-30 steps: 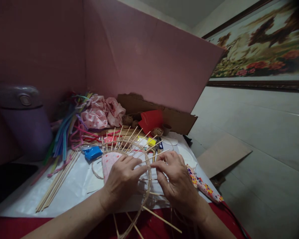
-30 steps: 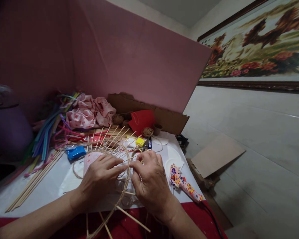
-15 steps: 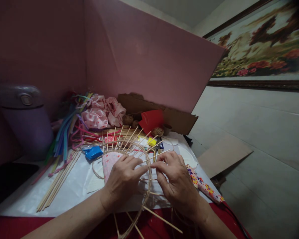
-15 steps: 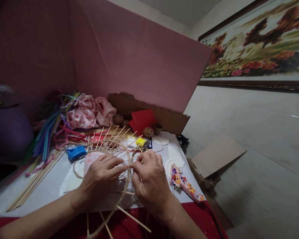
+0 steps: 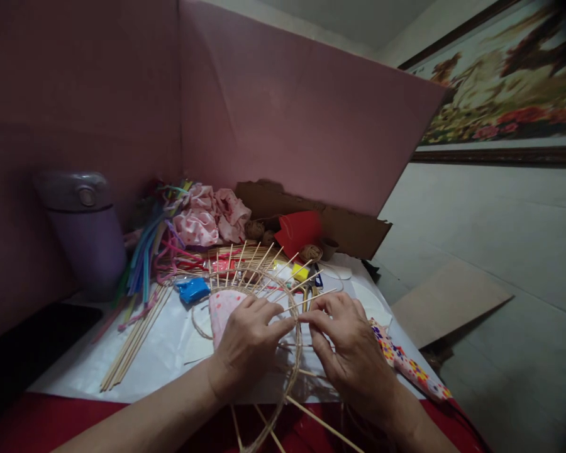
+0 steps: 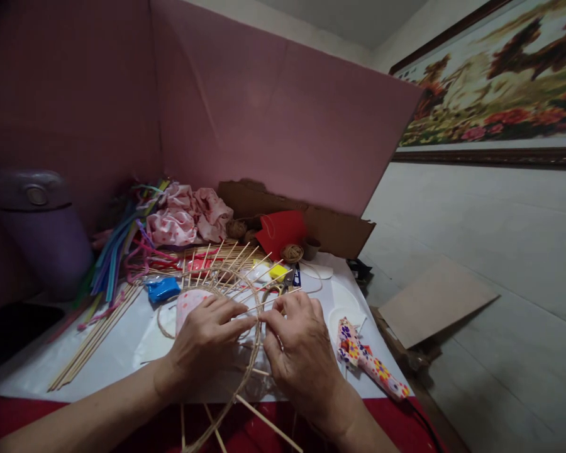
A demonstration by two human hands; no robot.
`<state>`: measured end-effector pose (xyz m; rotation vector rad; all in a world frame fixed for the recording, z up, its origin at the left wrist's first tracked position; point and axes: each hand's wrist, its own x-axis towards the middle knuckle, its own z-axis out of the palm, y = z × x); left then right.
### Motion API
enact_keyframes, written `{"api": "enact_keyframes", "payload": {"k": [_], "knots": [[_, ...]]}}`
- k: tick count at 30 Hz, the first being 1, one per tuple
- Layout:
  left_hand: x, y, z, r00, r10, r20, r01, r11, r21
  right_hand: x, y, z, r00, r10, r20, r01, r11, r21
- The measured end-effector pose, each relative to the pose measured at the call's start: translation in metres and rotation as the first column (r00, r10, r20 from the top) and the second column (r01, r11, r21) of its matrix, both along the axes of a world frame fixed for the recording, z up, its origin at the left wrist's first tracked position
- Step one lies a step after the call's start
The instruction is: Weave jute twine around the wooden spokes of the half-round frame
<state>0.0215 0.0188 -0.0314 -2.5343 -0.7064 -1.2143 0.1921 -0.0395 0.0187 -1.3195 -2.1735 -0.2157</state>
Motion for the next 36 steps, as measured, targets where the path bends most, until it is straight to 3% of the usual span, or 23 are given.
{"api": "enact_keyframes", "payload": {"k": [36], "knots": [[0.0000,0.0004,0.0019,1.000,-0.026,-0.016,0.026,1.000,0.008,-0.0016,-0.0010,0.0032,0.994,-0.055,0.098,0.062,0.995,-0.075]]}}
